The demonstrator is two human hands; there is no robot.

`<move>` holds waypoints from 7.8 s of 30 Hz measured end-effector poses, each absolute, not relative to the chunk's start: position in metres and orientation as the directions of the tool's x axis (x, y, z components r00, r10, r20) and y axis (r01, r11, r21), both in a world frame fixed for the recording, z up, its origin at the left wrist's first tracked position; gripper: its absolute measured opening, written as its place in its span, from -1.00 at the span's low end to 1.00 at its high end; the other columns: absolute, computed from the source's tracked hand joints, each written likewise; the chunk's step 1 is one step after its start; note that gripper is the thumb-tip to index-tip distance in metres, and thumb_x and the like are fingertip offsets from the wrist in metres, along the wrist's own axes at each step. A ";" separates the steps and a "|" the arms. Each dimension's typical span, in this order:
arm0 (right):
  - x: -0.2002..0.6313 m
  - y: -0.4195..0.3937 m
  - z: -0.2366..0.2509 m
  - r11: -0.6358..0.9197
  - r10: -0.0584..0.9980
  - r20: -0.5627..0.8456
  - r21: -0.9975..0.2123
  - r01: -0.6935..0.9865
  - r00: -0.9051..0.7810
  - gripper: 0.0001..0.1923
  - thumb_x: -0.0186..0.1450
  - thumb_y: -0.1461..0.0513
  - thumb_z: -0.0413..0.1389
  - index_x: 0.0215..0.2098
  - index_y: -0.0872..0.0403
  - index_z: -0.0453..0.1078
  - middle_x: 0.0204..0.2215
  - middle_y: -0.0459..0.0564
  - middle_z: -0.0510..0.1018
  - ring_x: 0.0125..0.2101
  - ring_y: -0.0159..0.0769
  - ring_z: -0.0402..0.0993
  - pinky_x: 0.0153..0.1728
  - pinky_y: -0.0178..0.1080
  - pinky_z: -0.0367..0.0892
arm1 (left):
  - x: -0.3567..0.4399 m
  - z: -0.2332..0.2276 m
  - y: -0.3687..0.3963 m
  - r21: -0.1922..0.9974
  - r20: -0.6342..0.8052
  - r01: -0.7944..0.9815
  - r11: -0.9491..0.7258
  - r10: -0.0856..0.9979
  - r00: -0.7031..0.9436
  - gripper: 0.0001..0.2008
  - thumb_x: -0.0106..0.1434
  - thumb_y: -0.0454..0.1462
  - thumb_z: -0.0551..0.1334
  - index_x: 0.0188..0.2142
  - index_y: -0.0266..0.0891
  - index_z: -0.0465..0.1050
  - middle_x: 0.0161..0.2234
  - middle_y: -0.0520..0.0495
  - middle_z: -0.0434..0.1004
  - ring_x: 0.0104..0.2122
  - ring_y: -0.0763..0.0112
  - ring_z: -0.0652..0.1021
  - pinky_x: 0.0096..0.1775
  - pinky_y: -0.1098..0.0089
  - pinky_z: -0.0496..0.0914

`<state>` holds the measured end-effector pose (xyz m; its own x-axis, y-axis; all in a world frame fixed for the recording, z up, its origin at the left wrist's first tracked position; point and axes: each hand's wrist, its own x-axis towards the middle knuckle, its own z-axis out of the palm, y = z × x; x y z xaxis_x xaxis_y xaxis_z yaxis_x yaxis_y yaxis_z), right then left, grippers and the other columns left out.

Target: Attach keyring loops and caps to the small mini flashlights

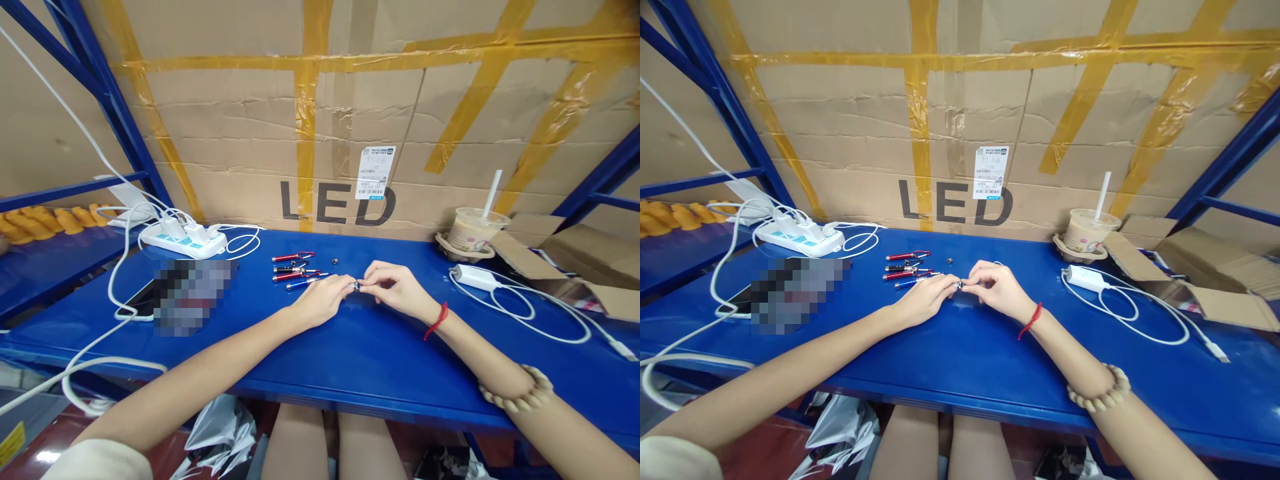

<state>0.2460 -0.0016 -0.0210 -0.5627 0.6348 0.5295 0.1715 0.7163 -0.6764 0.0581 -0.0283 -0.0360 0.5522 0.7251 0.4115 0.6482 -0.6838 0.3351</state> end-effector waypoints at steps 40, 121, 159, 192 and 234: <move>0.243 -0.004 -0.014 0.599 0.781 0.485 -0.761 0.251 -0.394 -0.66 0.14 0.01 0.13 -0.43 0.16 0.40 -0.46 0.00 0.47 -0.70 -0.47 0.31 -0.67 -0.38 0.22 | 0.068 -0.025 -0.030 0.270 0.464 0.770 -0.578 0.779 0.422 -0.75 0.32 -0.24 -0.08 -0.10 -0.21 0.27 -0.14 -0.06 0.44 -0.16 0.35 0.46 -0.15 0.37 0.33; 0.239 -0.005 -0.020 0.491 0.861 0.335 -0.741 0.457 -0.382 -0.61 0.08 -0.05 0.13 -0.58 0.10 0.29 -0.77 -0.12 0.36 -0.73 -0.38 0.29 -0.67 -0.37 0.14 | 0.064 -0.031 -0.028 0.201 0.445 0.759 -0.619 0.749 0.492 -0.86 0.31 -0.24 -0.04 -0.24 -0.23 0.22 -0.29 -0.04 0.44 -0.29 0.36 0.47 -0.28 0.40 0.33; 0.246 -0.006 -0.015 0.630 0.741 0.518 -0.319 0.708 -0.427 -0.88 0.25 0.16 0.07 -0.39 -0.02 0.43 -0.39 -0.16 0.49 -0.56 -0.44 0.33 -0.55 -0.37 0.11 | 0.068 -0.025 -0.028 0.204 0.444 0.801 -0.564 0.782 0.437 -0.78 0.31 -0.19 -0.04 -0.16 -0.19 0.29 -0.24 0.00 0.47 -0.23 0.34 0.47 -0.19 0.32 0.32; 0.244 -0.006 -0.012 0.603 0.765 0.476 -0.297 0.740 -0.433 -0.89 0.23 0.19 0.07 -0.41 -0.02 0.43 -0.39 -0.15 0.49 -0.55 -0.42 0.32 -0.59 -0.37 0.05 | 0.067 -0.026 -0.028 0.278 0.473 0.779 -0.562 0.786 0.398 -0.83 0.25 -0.17 0.07 -0.24 -0.20 0.13 -0.36 0.02 0.43 -0.34 0.35 0.48 -0.28 0.37 0.32; 0.243 -0.005 -0.016 0.600 0.771 0.430 -0.247 0.761 -0.469 -0.91 0.23 0.17 0.10 -0.38 -0.04 0.43 -0.37 -0.23 0.48 -0.53 -0.49 0.34 -0.58 -0.39 0.05 | 0.066 -0.024 -0.028 0.295 0.456 0.769 -0.567 0.791 0.408 -0.79 0.23 -0.14 0.10 -0.24 -0.20 0.13 -0.33 0.04 0.43 -0.35 0.36 0.50 -0.32 0.40 0.30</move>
<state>0.2430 -0.0049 -0.0163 -0.4694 0.7713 0.4298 0.7606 0.6004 -0.2469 0.0659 -0.0281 -0.0236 0.4078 0.7910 0.4561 0.7692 -0.5667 0.2952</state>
